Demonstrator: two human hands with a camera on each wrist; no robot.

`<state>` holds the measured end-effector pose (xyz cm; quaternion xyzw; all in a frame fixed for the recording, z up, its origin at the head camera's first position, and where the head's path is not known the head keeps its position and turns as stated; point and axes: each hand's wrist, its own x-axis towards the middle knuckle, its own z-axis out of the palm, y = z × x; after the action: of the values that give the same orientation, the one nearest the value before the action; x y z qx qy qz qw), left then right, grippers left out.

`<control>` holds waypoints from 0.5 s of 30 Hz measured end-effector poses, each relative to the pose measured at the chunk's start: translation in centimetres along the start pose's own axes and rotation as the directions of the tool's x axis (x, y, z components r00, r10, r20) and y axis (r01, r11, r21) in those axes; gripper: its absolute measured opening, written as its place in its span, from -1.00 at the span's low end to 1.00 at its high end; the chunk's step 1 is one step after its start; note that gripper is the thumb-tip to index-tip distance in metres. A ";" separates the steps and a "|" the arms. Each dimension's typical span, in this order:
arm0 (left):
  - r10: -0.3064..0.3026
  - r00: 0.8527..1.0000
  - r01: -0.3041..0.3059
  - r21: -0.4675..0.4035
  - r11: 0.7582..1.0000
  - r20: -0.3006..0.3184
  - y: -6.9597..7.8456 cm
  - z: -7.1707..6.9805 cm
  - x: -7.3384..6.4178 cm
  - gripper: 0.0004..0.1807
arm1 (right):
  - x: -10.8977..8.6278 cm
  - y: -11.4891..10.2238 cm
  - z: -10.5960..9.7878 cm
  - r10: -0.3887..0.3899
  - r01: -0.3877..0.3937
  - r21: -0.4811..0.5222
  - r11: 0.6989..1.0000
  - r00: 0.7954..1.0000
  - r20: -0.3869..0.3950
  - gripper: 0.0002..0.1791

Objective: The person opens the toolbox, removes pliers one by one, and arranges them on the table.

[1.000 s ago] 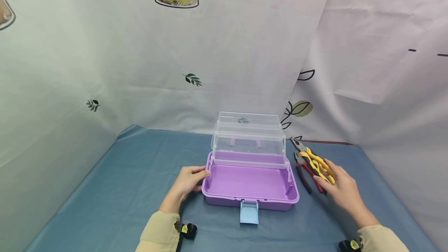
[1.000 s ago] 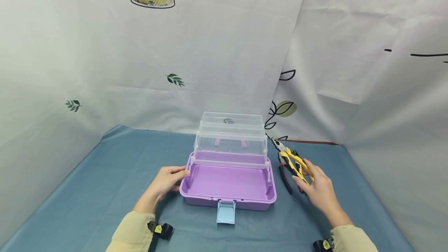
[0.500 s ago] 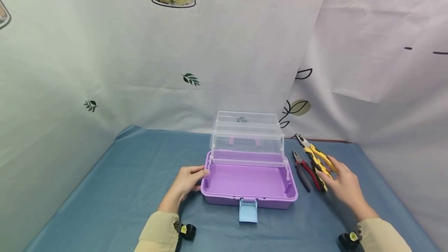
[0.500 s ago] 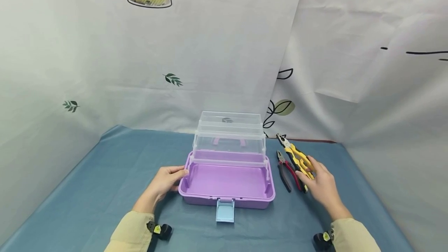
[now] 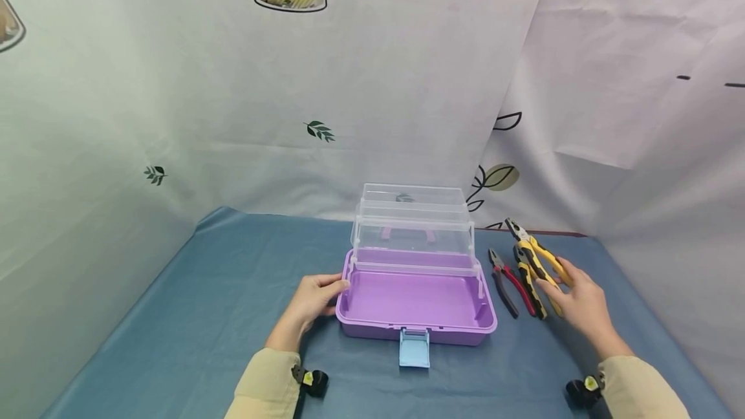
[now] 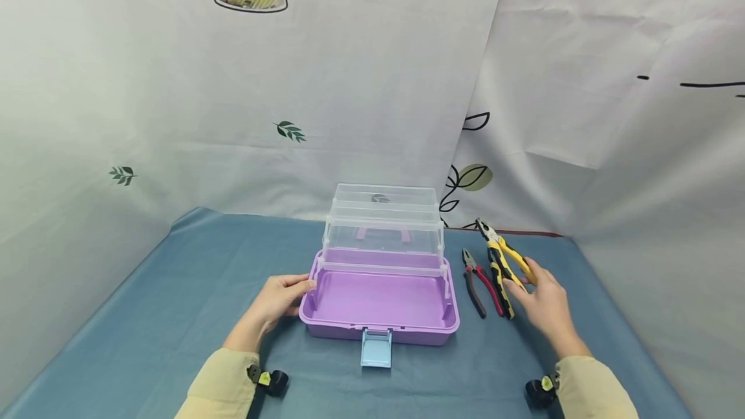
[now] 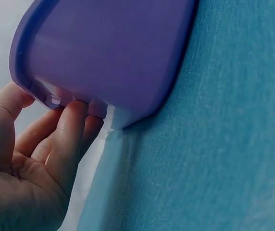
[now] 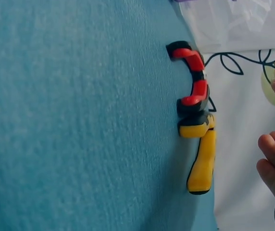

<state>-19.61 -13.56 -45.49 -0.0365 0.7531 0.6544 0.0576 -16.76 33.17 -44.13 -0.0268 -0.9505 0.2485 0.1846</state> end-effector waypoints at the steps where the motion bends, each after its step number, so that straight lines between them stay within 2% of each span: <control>1: 0.000 1.000 0.000 -0.001 1.000 0.001 0.0 0.0 0.0 -0.62 | 0.0 0.1 0.0 0.006 -0.006 0.000 1.000 1.000 0.005 -0.18; 15: -0.004 1.000 0.004 -0.008 1.000 0.014 0.3 0.0 -0.3 -0.60 | 0.8 1.8 -0.3 0.107 -0.108 0.012 0.994 0.991 0.084 -0.08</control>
<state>-19.35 -13.54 -45.11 -0.0337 0.7500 0.6574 0.0643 -17.43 34.98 -44.48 -0.0659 -0.9525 0.2669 0.1313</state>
